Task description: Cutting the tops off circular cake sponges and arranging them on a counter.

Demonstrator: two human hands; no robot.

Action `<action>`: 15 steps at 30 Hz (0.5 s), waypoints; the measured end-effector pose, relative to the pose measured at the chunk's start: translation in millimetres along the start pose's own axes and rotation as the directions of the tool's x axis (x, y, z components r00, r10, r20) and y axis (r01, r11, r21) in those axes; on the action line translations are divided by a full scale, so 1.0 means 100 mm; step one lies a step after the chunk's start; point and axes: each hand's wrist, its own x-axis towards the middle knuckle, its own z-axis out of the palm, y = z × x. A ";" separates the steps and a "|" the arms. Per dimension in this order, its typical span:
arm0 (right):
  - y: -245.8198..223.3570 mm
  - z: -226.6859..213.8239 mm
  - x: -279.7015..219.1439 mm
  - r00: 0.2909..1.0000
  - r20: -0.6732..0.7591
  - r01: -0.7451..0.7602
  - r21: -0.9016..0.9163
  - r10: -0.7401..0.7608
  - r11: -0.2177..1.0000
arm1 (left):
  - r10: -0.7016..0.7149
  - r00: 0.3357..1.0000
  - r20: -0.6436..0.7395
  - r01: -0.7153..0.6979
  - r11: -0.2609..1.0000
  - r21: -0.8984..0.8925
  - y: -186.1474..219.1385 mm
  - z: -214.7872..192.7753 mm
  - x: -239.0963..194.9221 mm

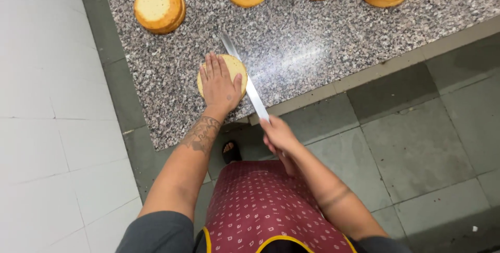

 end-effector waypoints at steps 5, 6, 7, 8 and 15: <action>-0.13 0.08 -0.12 1.000 -0.024 0.000 0.022 0.000 1.000 | 0.005 1.000 0.012 -0.005 1.000 -0.005 0.01 -0.04 0.01; -0.14 0.02 -0.24 0.999 -0.054 -0.005 -0.046 0.002 0.999 | -0.018 1.000 0.018 0.018 1.000 0.000 0.03 -0.02 0.02; -0.06 0.03 -0.36 0.998 -0.061 -0.010 -0.040 0.007 0.999 | -0.010 1.000 0.023 0.010 1.000 -0.003 0.03 0.00 0.04; 0.02 0.03 -0.47 0.998 -0.052 -0.043 -0.094 0.038 0.995 | -0.003 1.000 0.011 0.003 1.000 -0.001 0.02 0.01 0.04; -0.21 0.20 0.02 1.000 -0.016 -0.020 -0.081 0.019 0.997 | 0.024 0.999 0.028 -0.024 1.000 0.006 -0.06 0.06 0.05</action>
